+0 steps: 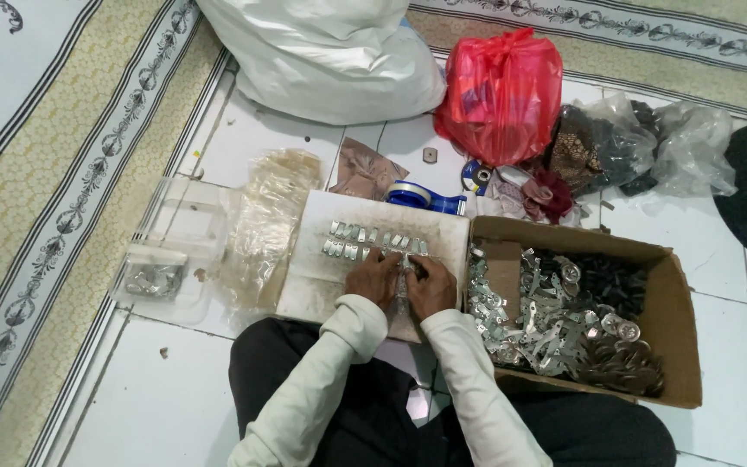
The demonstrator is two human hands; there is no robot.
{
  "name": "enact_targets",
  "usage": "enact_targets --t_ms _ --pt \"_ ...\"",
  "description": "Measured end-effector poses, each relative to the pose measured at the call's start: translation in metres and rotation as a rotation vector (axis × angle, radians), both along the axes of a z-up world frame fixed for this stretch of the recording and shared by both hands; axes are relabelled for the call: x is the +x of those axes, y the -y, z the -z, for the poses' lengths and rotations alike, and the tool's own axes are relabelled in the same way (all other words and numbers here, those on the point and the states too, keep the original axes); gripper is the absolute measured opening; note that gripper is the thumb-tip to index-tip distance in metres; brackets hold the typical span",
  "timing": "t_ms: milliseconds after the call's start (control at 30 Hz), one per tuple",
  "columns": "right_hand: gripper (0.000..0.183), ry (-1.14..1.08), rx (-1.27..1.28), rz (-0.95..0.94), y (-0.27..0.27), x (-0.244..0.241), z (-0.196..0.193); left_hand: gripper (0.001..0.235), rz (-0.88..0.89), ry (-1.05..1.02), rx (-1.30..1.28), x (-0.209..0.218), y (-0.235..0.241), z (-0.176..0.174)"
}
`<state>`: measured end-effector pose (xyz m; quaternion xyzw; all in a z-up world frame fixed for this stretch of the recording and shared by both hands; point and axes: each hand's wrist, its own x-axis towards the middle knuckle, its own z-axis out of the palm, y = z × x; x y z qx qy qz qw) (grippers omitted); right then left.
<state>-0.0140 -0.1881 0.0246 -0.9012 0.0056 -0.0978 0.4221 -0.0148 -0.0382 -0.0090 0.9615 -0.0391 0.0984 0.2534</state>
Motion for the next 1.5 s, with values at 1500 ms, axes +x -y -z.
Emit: enact_targets --t_ms 1500 --pt "0.027 -0.298 0.533 0.074 0.201 0.050 0.083 0.019 0.150 -0.257 -0.248 0.038 0.180 -0.040"
